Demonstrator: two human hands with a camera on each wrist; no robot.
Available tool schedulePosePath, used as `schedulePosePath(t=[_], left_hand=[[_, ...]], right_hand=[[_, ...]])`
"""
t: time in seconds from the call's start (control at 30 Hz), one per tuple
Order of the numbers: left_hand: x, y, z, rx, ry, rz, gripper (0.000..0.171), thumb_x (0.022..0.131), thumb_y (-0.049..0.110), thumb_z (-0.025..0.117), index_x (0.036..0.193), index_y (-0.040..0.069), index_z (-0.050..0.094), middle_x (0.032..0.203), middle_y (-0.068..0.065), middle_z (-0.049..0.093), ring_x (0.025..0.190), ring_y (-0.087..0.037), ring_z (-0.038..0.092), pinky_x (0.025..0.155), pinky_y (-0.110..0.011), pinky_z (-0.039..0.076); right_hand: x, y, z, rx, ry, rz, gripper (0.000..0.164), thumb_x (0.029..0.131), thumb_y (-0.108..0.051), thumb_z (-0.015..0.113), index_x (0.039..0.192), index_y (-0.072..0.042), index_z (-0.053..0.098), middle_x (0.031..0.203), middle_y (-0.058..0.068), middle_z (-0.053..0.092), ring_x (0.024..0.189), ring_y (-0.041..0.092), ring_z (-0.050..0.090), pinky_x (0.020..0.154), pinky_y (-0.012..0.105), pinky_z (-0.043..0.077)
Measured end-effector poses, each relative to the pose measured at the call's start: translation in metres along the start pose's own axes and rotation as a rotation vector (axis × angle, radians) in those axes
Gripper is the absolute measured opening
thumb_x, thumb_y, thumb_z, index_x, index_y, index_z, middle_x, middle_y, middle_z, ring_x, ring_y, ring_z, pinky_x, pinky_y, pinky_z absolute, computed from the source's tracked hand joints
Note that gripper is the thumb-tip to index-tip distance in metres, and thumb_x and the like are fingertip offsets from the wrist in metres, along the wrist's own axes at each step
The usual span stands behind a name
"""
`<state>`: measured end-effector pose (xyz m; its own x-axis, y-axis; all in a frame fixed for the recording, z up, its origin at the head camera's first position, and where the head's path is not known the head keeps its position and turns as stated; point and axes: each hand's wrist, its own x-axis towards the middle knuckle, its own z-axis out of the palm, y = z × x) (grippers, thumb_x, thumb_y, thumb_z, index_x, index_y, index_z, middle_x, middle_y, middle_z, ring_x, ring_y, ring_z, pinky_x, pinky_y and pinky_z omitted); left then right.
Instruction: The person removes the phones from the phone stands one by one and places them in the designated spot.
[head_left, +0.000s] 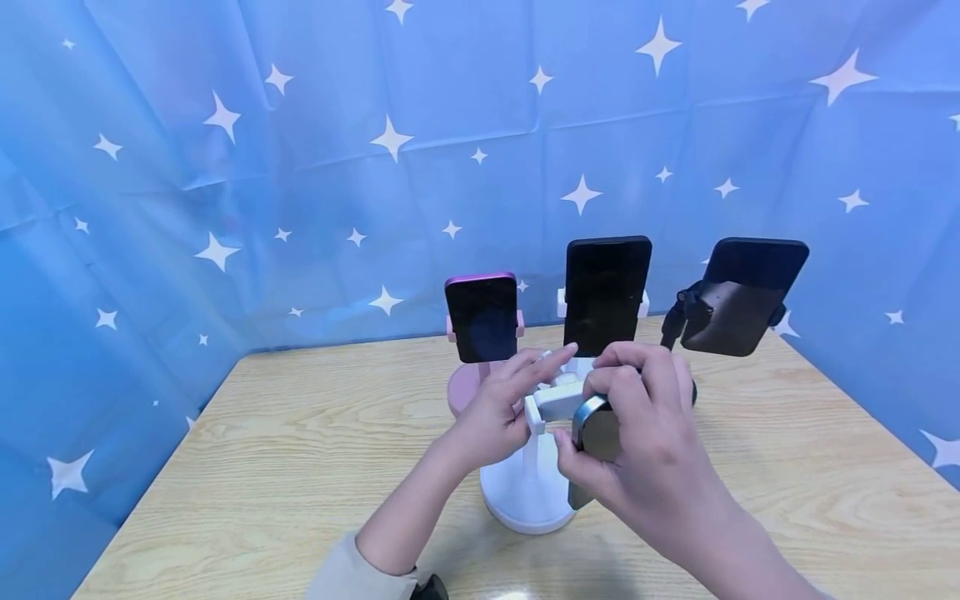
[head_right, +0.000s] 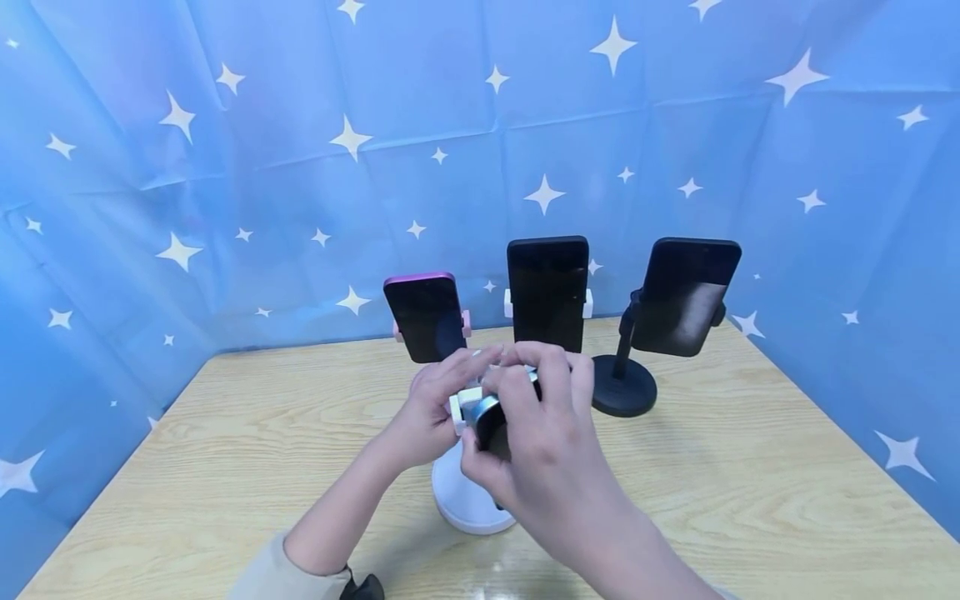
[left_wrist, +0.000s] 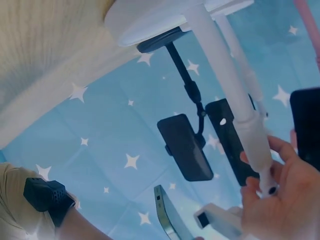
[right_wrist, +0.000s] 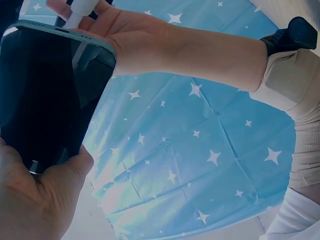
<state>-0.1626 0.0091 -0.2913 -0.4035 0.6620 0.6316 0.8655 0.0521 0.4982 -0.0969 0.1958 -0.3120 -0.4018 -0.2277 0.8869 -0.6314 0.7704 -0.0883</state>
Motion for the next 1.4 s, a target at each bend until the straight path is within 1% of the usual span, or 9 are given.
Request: schedulePosePath(t=[0.17,0.3,0.4,0.5,0.6,0.83,0.93,1.2,1.4], left_hand=[[-0.001,0.003,0.005,0.003,0.039,0.004,0.090,0.069,0.002,0.077,0.141,0.020,0.026,0.128,-0.010,0.047,0.109,-0.019,0.050,0.088,-0.032,0.047],[-0.001,0.006,0.009,-0.044,0.102,-0.016,0.091,0.067,0.012,0.081,0.139,0.015,0.025,0.129,-0.012,0.046,0.115,-0.020,0.047,0.092,-0.034,0.044],[-0.001,0.009,0.012,-0.045,0.156,-0.044,0.080,0.071,0.011,0.078,0.135,0.012,0.030,0.127,-0.011,0.048,0.115,-0.021,0.049,0.093,-0.034,0.044],[-0.001,0.011,0.014,-0.036,0.179,-0.073,0.069,0.075,0.010,0.074,0.131,0.009,0.035,0.124,-0.011,0.050,0.114,-0.022,0.049,0.093,-0.034,0.044],[-0.001,0.013,0.013,-0.062,0.174,-0.099,0.065,0.076,0.009,0.074,0.130,0.009,0.037,0.122,-0.011,0.050,0.112,-0.022,0.049,0.092,-0.035,0.044],[0.001,0.016,0.009,-0.148,0.136,-0.136,0.059,0.076,0.006,0.073,0.125,0.010,0.041,0.116,-0.008,0.051,0.109,-0.020,0.049,0.091,-0.035,0.045],[0.002,0.016,0.005,-0.169,0.120,-0.148,0.057,0.076,0.005,0.073,0.124,0.009,0.043,0.115,-0.008,0.051,0.108,-0.020,0.049,0.089,-0.035,0.046],[-0.002,0.016,-0.013,-0.133,0.103,-0.071,0.055,0.076,0.003,0.072,0.122,0.006,0.044,0.107,-0.009,0.054,0.100,-0.020,0.054,0.081,-0.030,0.049],[-0.009,0.018,-0.033,-0.207,0.099,-0.075,0.055,0.074,-0.003,0.071,0.121,0.005,0.044,0.105,-0.010,0.053,0.096,-0.021,0.053,0.080,-0.032,0.049]], right_hand=[[-0.023,0.026,0.000,-0.005,-0.009,0.046,0.057,0.056,-0.039,0.083,0.102,-0.015,0.058,0.122,0.010,0.045,0.108,0.035,0.036,0.081,0.048,0.026],[-0.044,0.049,0.002,-0.010,0.005,0.080,0.066,0.048,-0.043,0.087,0.102,-0.017,0.058,0.124,0.009,0.045,0.112,0.036,0.034,0.085,0.047,0.027],[-0.022,0.023,-0.017,-0.038,-0.013,0.108,0.055,0.057,-0.037,0.083,0.099,-0.013,0.057,0.121,0.011,0.046,0.113,0.036,0.035,0.083,0.042,0.031],[0.013,-0.020,-0.041,-0.077,-0.031,0.136,0.042,0.075,-0.042,0.066,0.092,-0.007,0.052,0.111,0.015,0.047,0.106,0.035,0.036,0.076,0.038,0.031],[0.037,-0.049,-0.057,-0.102,-0.040,0.174,0.046,0.084,-0.046,0.047,0.088,0.000,0.048,0.101,0.021,0.044,0.100,0.037,0.036,0.073,0.040,0.029],[0.041,-0.054,-0.065,-0.146,-0.095,0.330,0.044,0.058,-0.006,0.074,0.091,0.007,0.049,0.100,0.025,0.044,0.097,0.040,0.035,0.071,0.041,0.026],[0.038,-0.050,-0.065,-0.163,-0.126,0.389,0.044,0.059,-0.005,0.075,0.092,0.006,0.049,0.099,0.024,0.043,0.094,0.038,0.035,0.070,0.041,0.025],[0.033,-0.035,-0.061,-0.150,-0.379,0.644,0.044,0.071,-0.015,0.070,0.104,0.004,0.049,0.101,0.022,0.043,0.088,0.036,0.035,0.066,0.039,0.029],[0.029,-0.024,-0.051,-0.133,-0.561,0.763,0.051,0.075,-0.022,0.066,0.114,0.004,0.046,0.109,0.027,0.044,0.088,0.041,0.040,0.064,0.042,0.040]])
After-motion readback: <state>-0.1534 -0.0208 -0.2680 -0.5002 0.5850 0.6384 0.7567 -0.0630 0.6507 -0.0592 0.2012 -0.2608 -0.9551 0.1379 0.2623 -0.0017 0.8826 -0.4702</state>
